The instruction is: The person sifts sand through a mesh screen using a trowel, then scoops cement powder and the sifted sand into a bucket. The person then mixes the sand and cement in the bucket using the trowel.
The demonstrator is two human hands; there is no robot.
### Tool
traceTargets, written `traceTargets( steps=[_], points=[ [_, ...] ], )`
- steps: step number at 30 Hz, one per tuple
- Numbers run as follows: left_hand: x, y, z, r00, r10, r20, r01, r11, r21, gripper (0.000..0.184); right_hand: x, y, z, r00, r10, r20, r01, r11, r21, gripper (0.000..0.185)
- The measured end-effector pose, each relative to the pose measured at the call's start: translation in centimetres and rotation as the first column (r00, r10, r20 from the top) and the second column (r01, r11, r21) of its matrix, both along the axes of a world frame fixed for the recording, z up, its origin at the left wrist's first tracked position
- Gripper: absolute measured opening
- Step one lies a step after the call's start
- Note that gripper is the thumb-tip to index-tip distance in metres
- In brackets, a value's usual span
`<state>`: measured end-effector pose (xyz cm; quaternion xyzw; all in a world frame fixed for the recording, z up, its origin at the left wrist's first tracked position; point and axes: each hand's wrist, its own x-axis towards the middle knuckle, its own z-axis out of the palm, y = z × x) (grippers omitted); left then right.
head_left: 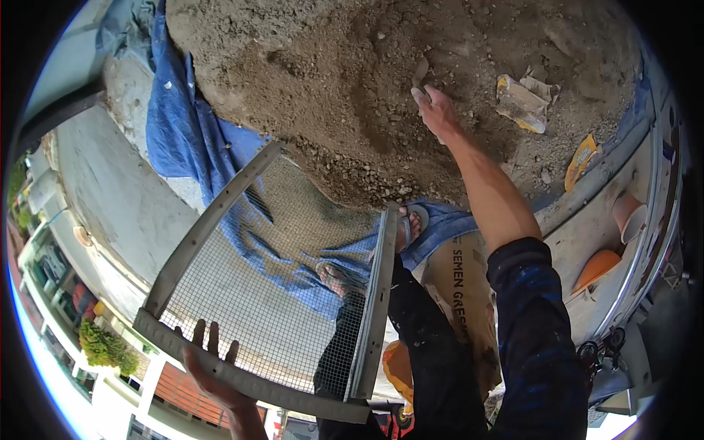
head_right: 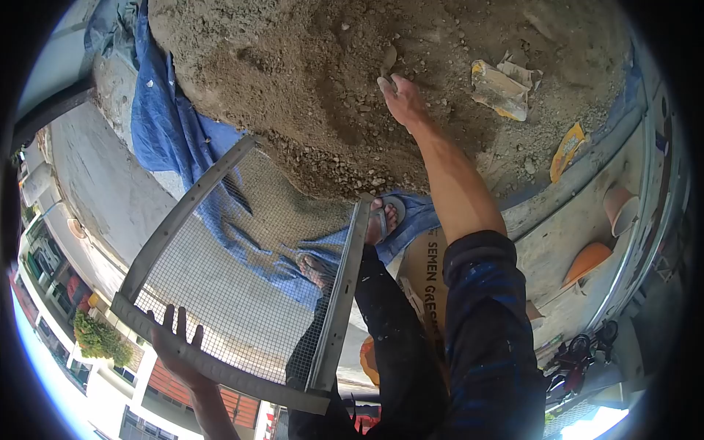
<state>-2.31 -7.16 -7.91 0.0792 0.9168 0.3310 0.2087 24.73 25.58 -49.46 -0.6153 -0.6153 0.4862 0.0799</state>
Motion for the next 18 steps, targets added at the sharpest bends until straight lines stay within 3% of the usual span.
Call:
traceTargets(
  steps=[1,3,4,5,7,9,10,11,13,15,18],
  points=[
    [0.0,-0.5,-0.2,0.982,-0.179,-0.060,0.176,0.984,-0.038,0.077,-0.1,-0.6,0.6,0.997,-0.075,-0.025,0.073,0.994,-0.085,0.073],
    [0.0,-0.2,0.0,1.000,-0.020,0.000,0.020,1.000,-0.020,0.076,1.0,-2.1,3.0,1.000,0.012,-0.010,-0.011,0.998,0.054,0.066],
    [0.5,2.0,0.5,0.971,0.199,0.129,-0.198,0.980,-0.020,0.069,1.5,-2.4,5.7,0.995,0.090,-0.052,-0.089,0.996,0.022,0.061],
    [0.7,2.8,0.6,0.970,0.198,0.142,-0.200,0.980,0.002,0.069,2.2,-3.1,8.7,0.982,0.166,-0.092,-0.167,0.986,-0.003,0.056],
    [0.9,3.8,0.8,0.954,0.256,0.154,-0.262,0.965,0.019,0.074,3.8,-7.5,11.4,0.960,0.281,0.016,-0.279,0.941,0.194,0.046],
    [1.1,4.4,1.3,0.954,0.250,0.167,-0.262,0.964,0.051,0.077,4.3,-11.8,16.1,0.900,0.432,-0.053,-0.392,0.857,0.334,0.036],
    [1.1,4.4,1.3,0.951,0.254,0.179,-0.268,0.962,0.057,0.077,4.4,-14.0,18.5,0.838,0.533,-0.119,-0.509,0.841,0.181,0.032],
    [1.1,4.4,1.3,0.947,0.258,0.191,-0.273,0.960,0.061,0.078,3.8,-15.7,22.8,0.822,0.549,-0.152,-0.516,0.830,0.210,0.030],
    [1.0,4.4,1.2,0.944,0.261,0.204,-0.281,0.957,0.077,0.077,3.3,-18.9,29.6,0.770,0.592,-0.237,-0.590,0.803,0.087,0.028],
    [0.9,4.1,1.1,0.942,0.269,0.201,-0.291,0.953,0.085,0.075,3.5,-20.2,33.4,0.750,0.595,-0.289,-0.615,0.788,0.028,0.028],
    [0.8,4.0,1.2,0.940,0.277,0.197,-0.298,0.950,0.087,0.072,4.5,-18.5,35.3,0.882,0.453,-0.129,-0.458,0.889,-0.004,0.026]
  ],
)
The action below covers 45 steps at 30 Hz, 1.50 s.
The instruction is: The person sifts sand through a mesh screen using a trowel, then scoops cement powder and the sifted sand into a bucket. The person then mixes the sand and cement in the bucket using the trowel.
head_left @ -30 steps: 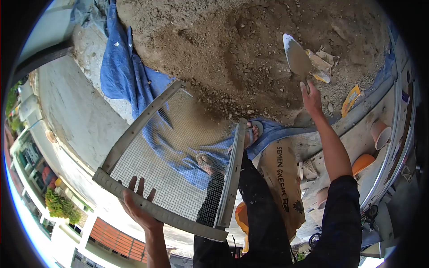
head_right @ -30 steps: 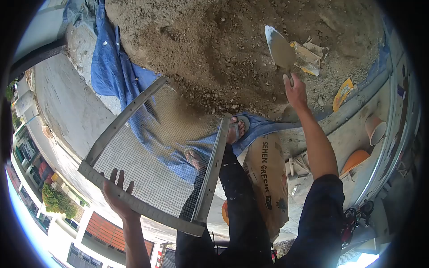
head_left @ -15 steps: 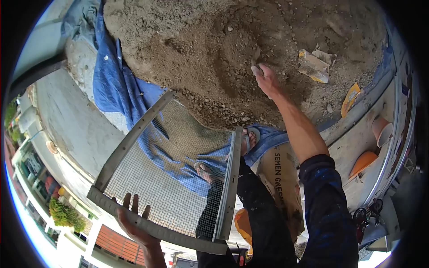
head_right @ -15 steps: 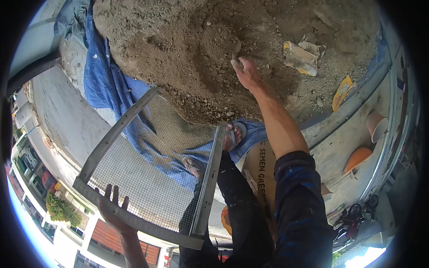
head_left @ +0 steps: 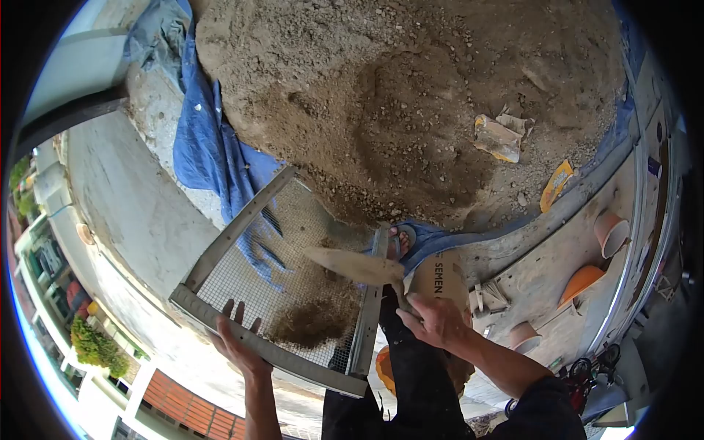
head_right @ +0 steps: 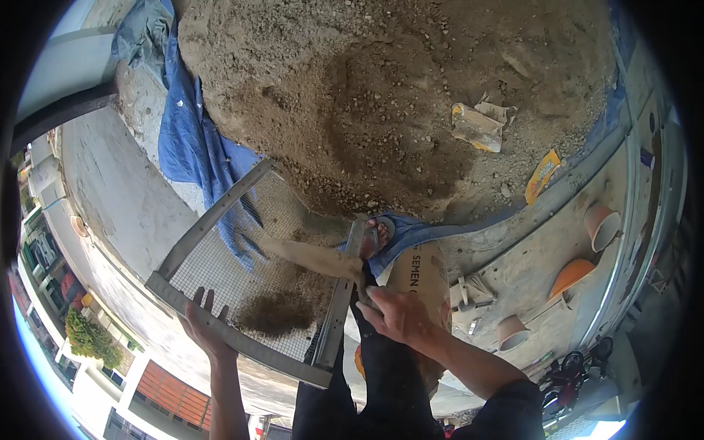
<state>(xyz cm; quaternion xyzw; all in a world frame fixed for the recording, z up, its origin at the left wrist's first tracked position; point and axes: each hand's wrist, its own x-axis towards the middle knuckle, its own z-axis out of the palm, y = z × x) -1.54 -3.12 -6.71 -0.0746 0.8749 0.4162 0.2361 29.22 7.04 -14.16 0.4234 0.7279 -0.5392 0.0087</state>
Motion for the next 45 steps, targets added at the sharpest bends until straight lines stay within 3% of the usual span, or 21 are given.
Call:
traceTargets(
  steps=[4,5,7,9,10,12,15,17,20,22,24,25,27,31,34,38,40,41,42,43,45],
  points=[
    [0.4,1.2,0.2,1.000,-0.012,-0.018,0.011,0.999,-0.043,0.071,5.4,7.9,-9.4,0.965,-0.237,0.116,0.203,0.947,0.247,0.026],
    [0.5,1.3,0.2,0.999,-0.027,-0.038,0.025,0.998,-0.064,0.072,6.2,11.4,-12.0,0.915,-0.369,0.166,0.356,0.929,0.102,0.028],
    [0.5,1.3,0.1,0.998,-0.043,-0.049,0.037,0.993,-0.115,0.072,9.2,17.9,-21.3,0.867,-0.478,0.142,0.366,0.803,0.470,0.043],
    [0.5,1.4,0.1,1.000,-0.004,-0.026,0.000,0.991,-0.137,0.070,11.4,25.4,-28.5,0.810,-0.501,0.305,0.324,0.816,0.478,0.059],
    [0.4,0.7,-0.2,0.999,-0.016,-0.041,0.009,0.989,-0.148,0.069,11.9,28.8,-31.4,0.805,-0.491,0.333,0.391,0.861,0.326,0.063],
    [0.7,1.1,-0.4,0.996,-0.057,-0.074,0.043,0.983,-0.176,0.068,7.9,29.7,-33.2,0.794,-0.526,0.307,0.357,0.810,0.465,0.066],
    [1.0,1.5,-0.4,0.993,-0.070,-0.097,0.047,0.974,-0.223,0.067,1.2,28.0,-33.3,0.901,-0.354,0.251,0.249,0.896,0.367,0.069],
    [0.6,1.1,-0.3,0.994,-0.074,-0.086,0.056,0.979,-0.194,0.068,-1.7,25.1,-34.1,0.908,-0.386,0.161,0.379,0.922,0.077,0.069],
    [0.4,1.5,0.2,0.995,-0.081,-0.052,0.075,0.990,-0.116,0.072,-4.0,20.4,-30.1,0.808,-0.520,0.277,0.579,0.788,-0.211,0.069],
    [0.4,1.8,0.4,0.996,-0.083,-0.033,0.080,0.993,-0.086,0.075,-3.5,16.8,-27.4,0.861,-0.481,0.166,0.494,0.868,-0.047,0.067],
    [0.3,1.5,0.3,0.999,-0.041,-0.024,0.040,0.999,-0.009,0.073,-3.4,13.6,-21.8,0.964,-0.209,0.162,0.168,0.958,0.233,0.058],
    [0.2,1.2,0.1,0.999,-0.036,-0.021,0.037,0.999,0.027,0.072,-2.7,10.6,-21.5,0.982,-0.184,-0.048,0.189,0.916,0.353,0.048],
    [0.2,1.1,0.0,1.000,-0.013,-0.010,0.014,0.996,0.093,0.065,-4.0,7.4,-12.4,1.000,-0.010,0.002,0.009,0.979,0.202,0.031],
    [0.1,0.5,-0.9,0.999,-0.022,-0.026,0.024,0.994,0.105,0.067,-4.7,0.6,-1.1,0.995,0.097,-0.023,-0.089,0.971,0.224,0.026],
    [0.5,1.1,-0.1,1.000,-0.004,-0.013,0.005,0.996,0.086,0.072,-2.9,1.1,0.2,0.998,0.064,0.020,-0.067,0.974,0.216,0.027],
    [0.4,1.7,0.1,0.999,-0.021,0.044,0.015,0.992,0.128,0.072,4.0,8.2,-10.2,0.971,-0.209,0.118,0.141,0.895,0.423,0.033],
    [0.8,2.2,0.3,0.999,-0.029,0.045,0.026,0.998,0.058,0.071,5.5,15.8,-14.9,0.863,-0.367,0.347,0.327,0.929,0.171,0.034],
    [0.9,2.5,0.3,0.999,-0.024,0.032,0.023,0.999,0.022,0.070,7.7,18.8,-20.7,0.904,-0.395,0.161,0.314,0.872,0.376,0.036],
    [1.1,3.4,1.0,1.000,-0.004,0.004,0.004,1.000,0.004,0.070,8.6,22.0,-24.6,0.900,-0.408,0.153,0.288,0.820,0.495,0.039],
    [1.5,4.2,0.5,1.000,0.016,-0.027,-0.017,0.999,-0.033,0.071,7.2,27.0,-27.6,0.835,-0.374,0.403,0.277,0.920,0.279,0.043],
    [1.8,4.8,0.5,0.998,-0.042,-0.053,0.037,0.995,-0.093,0.068,4.7,27.3,-34.3,0.909,-0.311,0.276,0.111,0.821,0.560,0.051]
  ],
)
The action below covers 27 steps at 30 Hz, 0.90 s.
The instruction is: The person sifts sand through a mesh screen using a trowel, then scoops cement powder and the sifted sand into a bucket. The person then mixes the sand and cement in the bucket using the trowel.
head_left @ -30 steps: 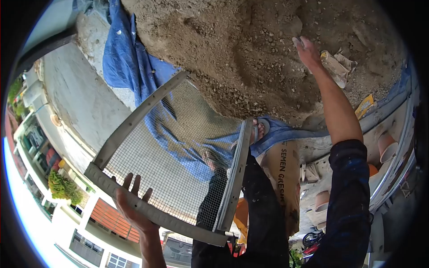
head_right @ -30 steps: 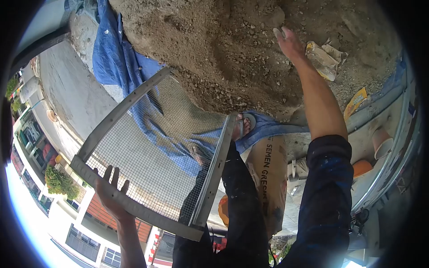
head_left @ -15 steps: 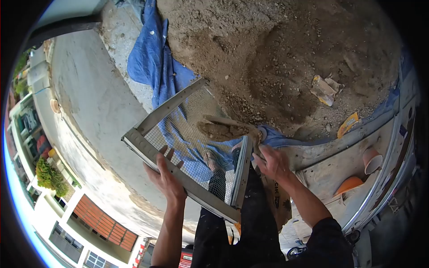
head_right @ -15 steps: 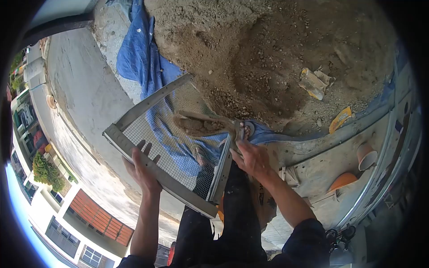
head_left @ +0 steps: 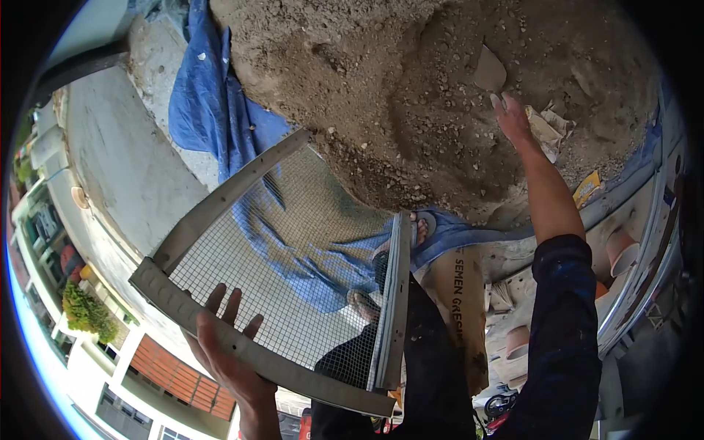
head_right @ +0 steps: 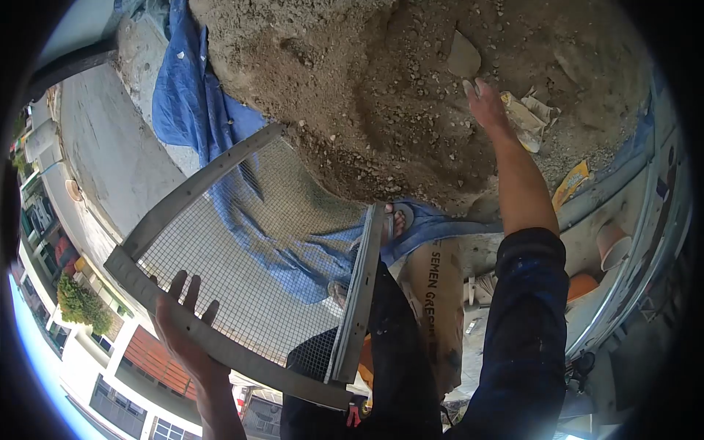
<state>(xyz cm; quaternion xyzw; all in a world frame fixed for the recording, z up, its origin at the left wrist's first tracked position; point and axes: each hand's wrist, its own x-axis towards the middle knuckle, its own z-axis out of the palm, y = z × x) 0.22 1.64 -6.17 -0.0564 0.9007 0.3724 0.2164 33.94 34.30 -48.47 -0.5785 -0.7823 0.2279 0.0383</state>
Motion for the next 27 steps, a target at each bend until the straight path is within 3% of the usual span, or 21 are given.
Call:
traceTargets(
  steps=[4,6,7,9,10,11,13,15,16,17,19,22,24,27],
  points=[
    [0.1,0.7,-0.1,1.000,0.003,-0.019,-0.003,1.000,-0.005,0.070,-6.5,-3.8,-2.0,0.978,-0.131,-0.162,0.098,0.976,-0.193,0.056],
    [-0.1,0.7,0.3,1.000,-0.015,-0.016,0.015,1.000,-0.008,0.071,-7.2,-6.6,0.2,0.775,-0.563,-0.287,0.245,0.687,-0.684,0.056],
    [-0.2,0.9,0.3,1.000,-0.026,-0.008,0.026,1.000,-0.014,0.073,-7.3,-8.1,0.5,0.673,-0.666,-0.320,0.248,0.612,-0.751,0.047],
    [-0.2,1.2,0.3,1.000,-0.022,-0.001,0.022,1.000,-0.002,0.076,-6.4,-10.4,2.8,0.699,-0.657,-0.282,0.201,0.558,-0.805,0.062],
    [-0.4,0.9,0.3,0.999,-0.031,0.012,0.031,0.999,0.019,0.077,-6.2,-11.7,4.2,0.759,-0.585,-0.285,0.225,0.646,-0.729,0.059],
    [-0.4,0.6,0.2,0.999,-0.032,0.016,0.032,0.999,0.039,0.076,-4.9,-13.5,3.4,0.914,-0.302,-0.270,0.169,0.890,-0.424,0.055],
    [-0.5,0.3,0.2,0.998,-0.040,0.041,0.035,0.993,0.113,0.074,-6.9,-15.8,13.4,0.935,-0.094,-0.342,0.004,0.967,-0.254,0.048],
    [-0.4,0.4,0.1,0.998,-0.023,0.052,0.016,0.989,0.144,0.073,-6.9,-19.1,18.0,0.962,0.081,-0.262,-0.162,0.939,-0.304,0.041],
    [-0.4,0.2,-0.1,0.998,-0.010,0.067,-0.001,0.988,0.156,0.073,-7.7,-20.6,21.9,0.933,0.046,-0.357,-0.195,0.899,-0.393,0.032],
    [-0.5,-0.2,-0.5,0.997,0.010,0.072,-0.023,0.981,0.191,0.074,-7.8,-22.7,23.8,0.904,0.200,-0.378,-0.314,0.911,-0.268,0.027],
    [-0.7,-0.2,-0.2,0.997,0.023,0.073,-0.038,0.979,0.199,0.074,-9.0,-25.3,31.0,0.852,0.299,-0.430,-0.435,0.862,-0.262,0.025],
    [-1.6,-3.5,-1.5,0.999,0.047,0.006,-0.047,0.983,0.175,0.076,-9.2,-27.0,37.4,0.817,0.313,-0.484,-0.487,0.824,-0.290,0.026],
    [-2.2,-4.7,-1.4,0.997,0.062,0.049,-0.071,0.980,0.185,0.091,-8.4,-26.3,38.8,0.870,0.252,-0.423,-0.409,0.849,-0.335,0.026],
    [-2.8,-6.3,-1.7,0.997,0.069,0.042,-0.074,0.988,0.138,0.085,-3.4,-23.3,32.6,0.948,0.085,-0.308,-0.181,0.937,-0.299,0.029]
  ],
)
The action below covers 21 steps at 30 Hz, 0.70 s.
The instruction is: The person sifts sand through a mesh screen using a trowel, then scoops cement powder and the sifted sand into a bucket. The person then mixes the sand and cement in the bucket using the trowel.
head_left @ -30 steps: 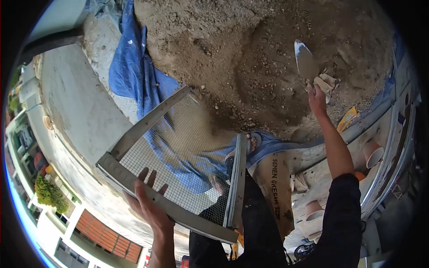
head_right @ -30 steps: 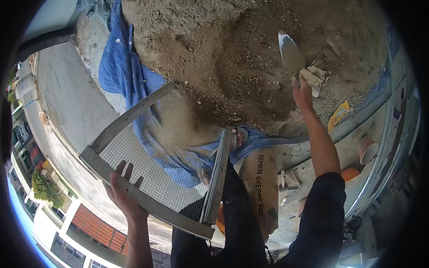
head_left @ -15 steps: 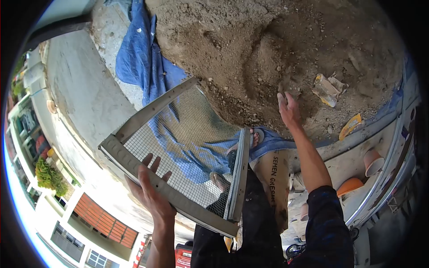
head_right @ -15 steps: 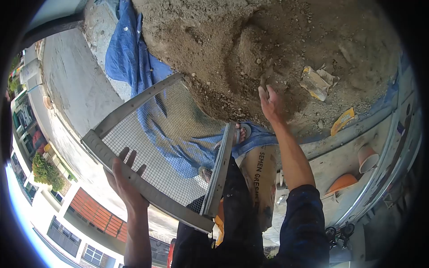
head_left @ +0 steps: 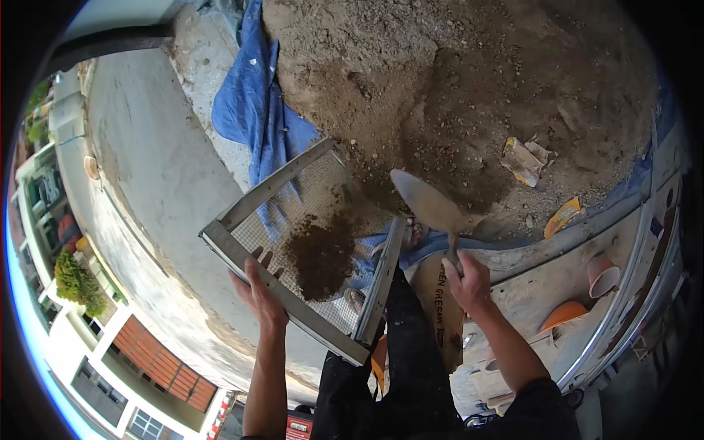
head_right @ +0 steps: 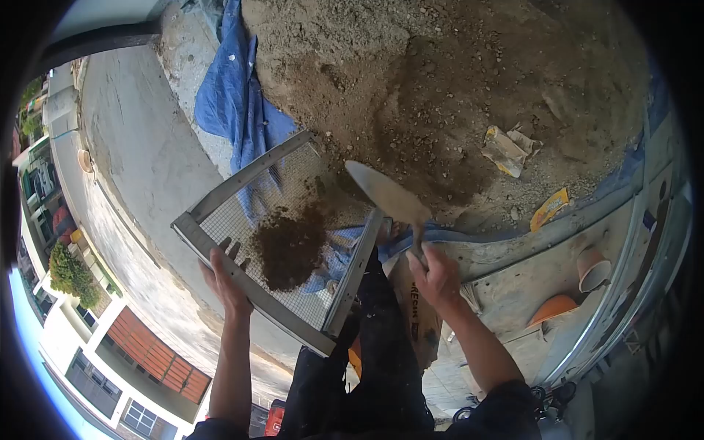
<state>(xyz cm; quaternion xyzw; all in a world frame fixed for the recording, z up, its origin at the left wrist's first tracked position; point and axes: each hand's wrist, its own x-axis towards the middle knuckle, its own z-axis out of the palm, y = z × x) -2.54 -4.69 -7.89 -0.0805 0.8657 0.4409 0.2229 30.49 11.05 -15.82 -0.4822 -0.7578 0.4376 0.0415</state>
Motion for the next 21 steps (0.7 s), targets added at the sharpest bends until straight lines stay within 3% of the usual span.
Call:
traceTargets(
  steps=[1,2,4,6,8,11,13,14,15,16,17,19,21],
  points=[
    [0.0,-0.6,-0.3,0.999,0.029,-0.014,-0.029,1.000,-0.003,0.078,1.5,2.8,-2.6,0.997,-0.044,0.066,0.045,0.999,-0.010,0.030],
    [-0.2,-1.3,-0.7,0.995,0.096,-0.029,-0.097,0.994,-0.056,0.073,2.6,5.9,-5.2,0.979,-0.176,0.098,0.189,0.972,-0.139,0.037],
    [-0.6,-1.2,0.2,1.000,0.023,-0.001,-0.023,0.999,-0.046,0.072,7.1,11.4,-14.5,0.949,-0.242,0.204,0.220,0.968,0.125,0.053],
    [-1.4,-3.0,-0.7,0.998,-0.063,0.027,0.064,0.997,-0.051,0.067,9.3,18.0,-20.8,0.896,-0.252,0.365,0.218,0.967,0.131,0.057],
    [-1.6,-4.7,-1.2,0.999,-0.029,-0.038,0.025,0.995,-0.100,0.063,10.3,22.7,-28.7,0.914,-0.220,0.340,0.166,0.969,0.181,0.056],
    [-2.0,-6.3,-1.8,0.994,0.006,-0.107,-0.020,0.991,-0.130,0.057,4.0,23.1,-32.2,0.908,-0.169,0.384,0.107,0.978,0.178,0.056],
    [-2.3,-7.1,-1.9,0.993,-0.017,-0.119,0.002,0.992,-0.126,0.056,0.8,20.5,-36.0,0.951,-0.150,0.270,0.068,0.955,0.290,0.059],
    [-2.3,-7.1,-2.2,0.992,-0.012,-0.122,-0.003,0.992,-0.127,0.056,-0.8,19.6,-35.3,0.953,-0.145,0.267,0.065,0.955,0.288,0.059],
    [-2.3,-7.1,-2.3,0.992,0.008,-0.129,-0.025,0.991,-0.130,0.054,-2.5,18.3,-33.7,0.944,-0.294,0.149,0.312,0.942,-0.124,0.061],
    [-2.4,-7.2,-2.1,0.991,0.023,-0.134,-0.041,0.990,-0.134,0.051,-3.5,16.8,-32.2,0.878,-0.467,0.105,0.446,0.719,-0.532,0.063],
    [-2.5,-7.7,-2.1,0.993,0.010,-0.120,-0.030,0.986,-0.164,0.055,-4.2,15.4,-31.2,0.878,-0.470,0.096,0.443,0.718,-0.537,0.063],
    [-2.5,-7.9,-2.1,0.992,0.101,-0.074,-0.111,0.981,-0.158,0.062,-4.9,12.8,-29.1,0.742,-0.670,-0.039,0.503,0.593,-0.628,0.064],
    [-2.4,-8.6,-2.2,0.993,0.106,-0.046,-0.111,0.986,-0.127,0.068,-3.8,11.6,-26.3,0.831,-0.556,-0.012,0.461,0.701,-0.543,0.056]
  ],
)
